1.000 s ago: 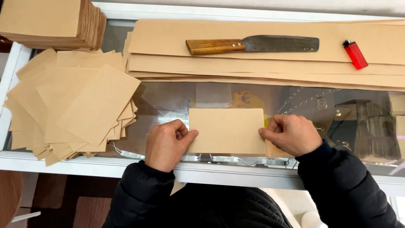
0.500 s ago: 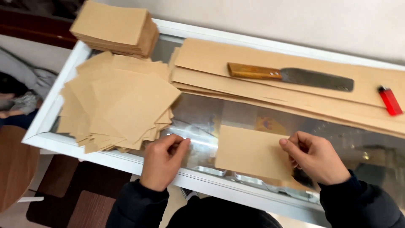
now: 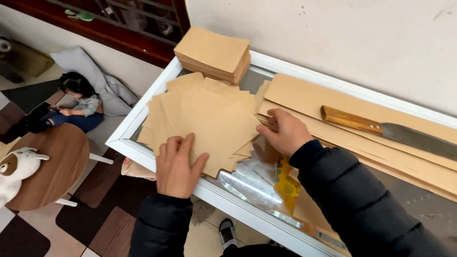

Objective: Folding brown paper sheets into bags and stacking them on a glass counter.

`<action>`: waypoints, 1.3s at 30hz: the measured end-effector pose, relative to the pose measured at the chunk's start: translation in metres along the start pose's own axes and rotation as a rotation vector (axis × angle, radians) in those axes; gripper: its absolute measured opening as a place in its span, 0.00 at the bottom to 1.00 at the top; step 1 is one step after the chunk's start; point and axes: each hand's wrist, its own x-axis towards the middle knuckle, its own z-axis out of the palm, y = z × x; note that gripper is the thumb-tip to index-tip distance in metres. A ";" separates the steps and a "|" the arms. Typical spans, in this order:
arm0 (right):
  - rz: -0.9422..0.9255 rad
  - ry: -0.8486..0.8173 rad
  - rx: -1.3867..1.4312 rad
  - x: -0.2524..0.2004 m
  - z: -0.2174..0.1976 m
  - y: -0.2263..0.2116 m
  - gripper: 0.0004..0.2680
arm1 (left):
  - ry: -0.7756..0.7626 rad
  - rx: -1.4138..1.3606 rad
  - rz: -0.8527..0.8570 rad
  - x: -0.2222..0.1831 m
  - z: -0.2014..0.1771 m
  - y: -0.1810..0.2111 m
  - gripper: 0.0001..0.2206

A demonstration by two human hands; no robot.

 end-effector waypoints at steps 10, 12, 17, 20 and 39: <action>0.222 -0.113 0.010 0.042 0.029 -0.011 0.25 | -0.066 -0.138 -0.034 0.003 0.017 -0.024 0.32; 0.240 -0.119 0.020 0.044 0.029 -0.009 0.22 | -0.070 -0.144 -0.038 0.003 0.017 -0.023 0.32; 0.159 -0.104 0.258 0.009 -0.016 -0.038 0.09 | -0.073 -0.153 -0.043 0.003 0.014 -0.023 0.33; 0.111 -0.082 0.357 -0.006 -0.032 -0.039 0.06 | -0.023 -0.158 -0.027 0.006 0.012 -0.025 0.34; 0.262 0.172 0.699 -0.215 -0.135 0.115 0.10 | -0.375 -0.907 0.131 -0.010 0.028 0.145 0.14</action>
